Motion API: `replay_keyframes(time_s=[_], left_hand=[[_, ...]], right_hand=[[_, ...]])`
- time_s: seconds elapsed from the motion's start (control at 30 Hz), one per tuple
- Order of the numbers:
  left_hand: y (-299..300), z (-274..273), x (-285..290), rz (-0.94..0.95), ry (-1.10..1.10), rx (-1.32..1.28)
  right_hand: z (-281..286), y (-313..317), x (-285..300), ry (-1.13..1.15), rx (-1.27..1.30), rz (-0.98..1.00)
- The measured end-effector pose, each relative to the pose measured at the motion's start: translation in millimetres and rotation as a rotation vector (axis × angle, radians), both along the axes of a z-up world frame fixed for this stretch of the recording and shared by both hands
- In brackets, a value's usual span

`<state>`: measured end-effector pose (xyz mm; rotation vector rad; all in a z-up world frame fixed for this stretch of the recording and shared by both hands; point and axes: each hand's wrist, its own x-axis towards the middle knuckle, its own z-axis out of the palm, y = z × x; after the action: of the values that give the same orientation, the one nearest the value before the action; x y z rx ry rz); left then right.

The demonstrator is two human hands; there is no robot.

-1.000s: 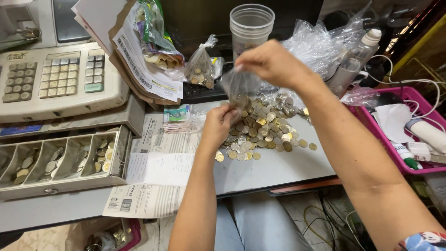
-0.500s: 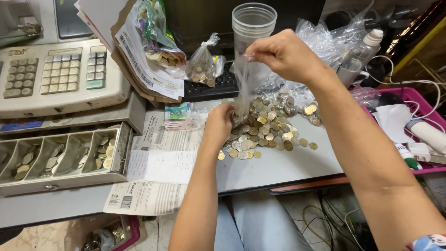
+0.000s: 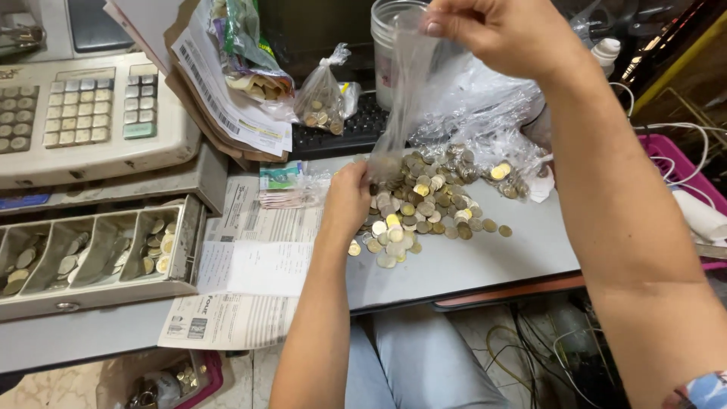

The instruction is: Bagging coins from a pile into small plastic bags at a checkout counter

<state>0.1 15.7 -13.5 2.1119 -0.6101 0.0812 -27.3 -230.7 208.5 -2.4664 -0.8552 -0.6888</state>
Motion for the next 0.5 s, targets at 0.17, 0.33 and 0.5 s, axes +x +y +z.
replay_keyframes(time_s=[0.17, 0.33, 0.5], left_hand=[[-3, -11, 9, 0.005, -0.136, -0.114], [0, -3, 5, 0.035, -0.198, -0.127], [0, -1, 5, 0.032, -0.263, -0.136]], right_hand=[[30, -3, -11, 0.503, 0.094, -0.736], [-29, -143, 66, 0.373, 0.077, -0.683], [-75, -162, 115, 0.422, -0.192, -1.000]])
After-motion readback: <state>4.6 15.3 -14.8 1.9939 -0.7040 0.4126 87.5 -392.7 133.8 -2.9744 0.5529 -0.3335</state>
